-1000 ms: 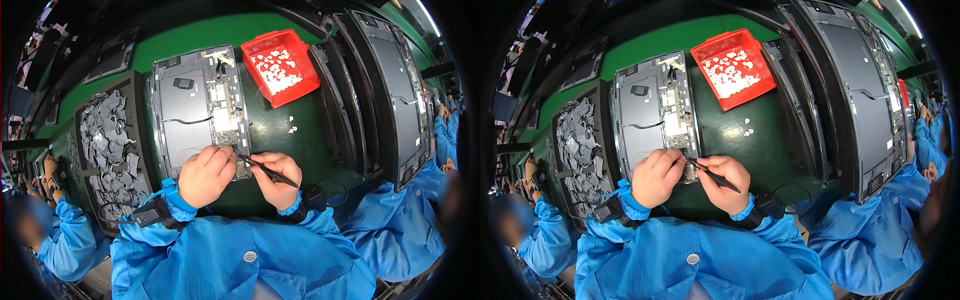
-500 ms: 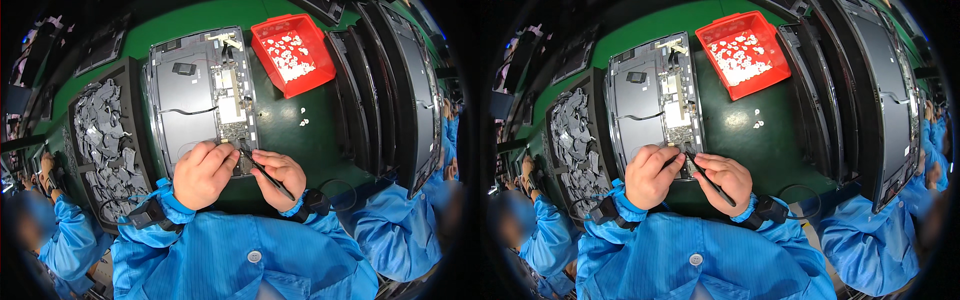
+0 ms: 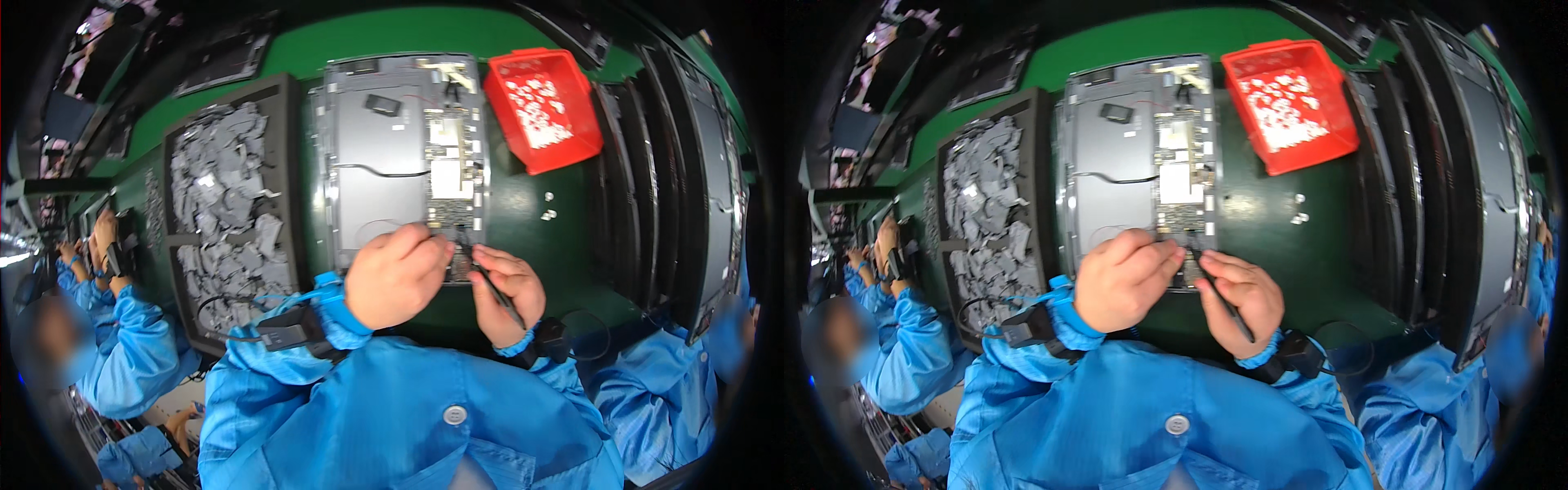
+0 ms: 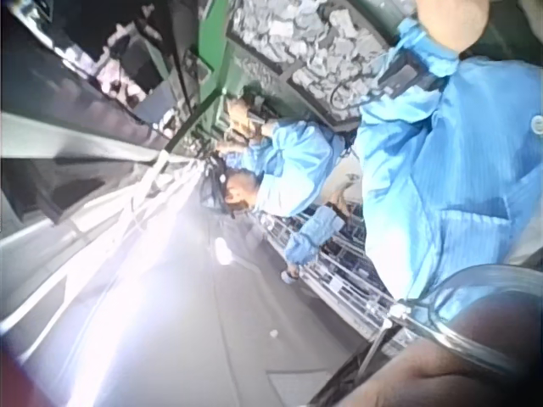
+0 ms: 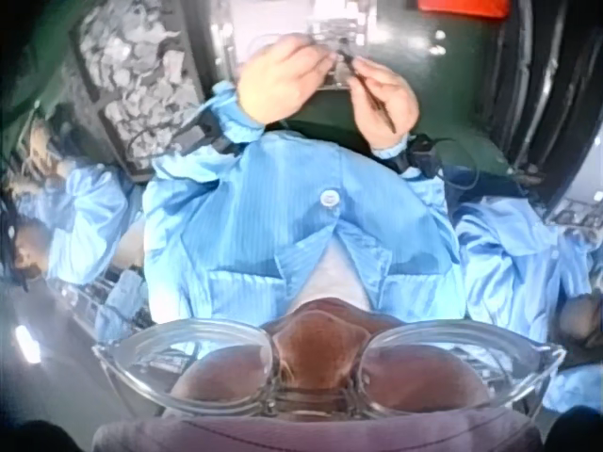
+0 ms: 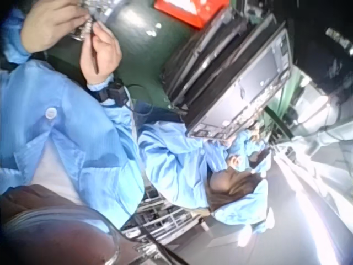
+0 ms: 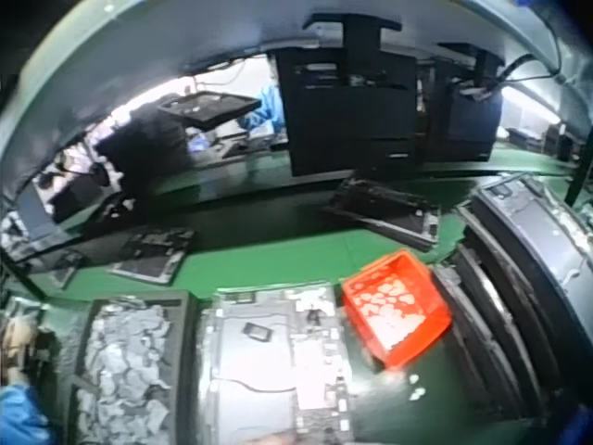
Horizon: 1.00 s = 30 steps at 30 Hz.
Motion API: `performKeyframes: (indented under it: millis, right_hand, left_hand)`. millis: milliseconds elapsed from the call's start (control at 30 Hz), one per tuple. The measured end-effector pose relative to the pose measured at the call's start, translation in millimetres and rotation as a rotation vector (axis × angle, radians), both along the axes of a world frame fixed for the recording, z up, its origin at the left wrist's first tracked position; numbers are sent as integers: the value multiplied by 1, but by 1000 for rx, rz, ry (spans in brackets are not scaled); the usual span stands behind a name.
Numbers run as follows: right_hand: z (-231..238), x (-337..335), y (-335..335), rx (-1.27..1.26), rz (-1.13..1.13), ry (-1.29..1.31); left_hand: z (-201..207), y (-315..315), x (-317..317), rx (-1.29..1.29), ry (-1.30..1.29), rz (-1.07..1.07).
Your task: The person assembles internal components of an electronic device by placing a circuit board, a ribbon cable, and a plastic mounting bracket into an electronic chassis, then securing them with screws. The person uses tweezers to manipulate the small components.
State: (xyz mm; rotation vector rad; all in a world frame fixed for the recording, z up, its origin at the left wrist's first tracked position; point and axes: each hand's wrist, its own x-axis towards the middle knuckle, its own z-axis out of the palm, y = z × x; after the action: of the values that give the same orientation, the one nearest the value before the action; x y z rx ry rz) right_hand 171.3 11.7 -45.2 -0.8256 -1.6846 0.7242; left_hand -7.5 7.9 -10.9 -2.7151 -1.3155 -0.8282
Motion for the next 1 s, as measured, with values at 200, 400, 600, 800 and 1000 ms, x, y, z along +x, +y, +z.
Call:
performKeyframes:
  millis: [200, 400, 600, 800, 1000]
  right_hand:
    - [-8, 5, -6, -88, 23, 82]
    - [-7, 2, -8, -153, 58, 140]
    - [6, 10, -8, -255, 81, 253]
    - [35, 13, 14, -168, -31, 351]
    - [37, -22, 54, -262, -103, 382]
  left_hand:
    - [32, -3, -55, -110, 72, 371]
    - [38, -27, -146, -559, 271, 821]
    - [50, -30, -169, -717, -257, 801]
    - [68, -22, -186, -700, -819, 584]
    - [74, 20, -159, -880, -1279, 318]
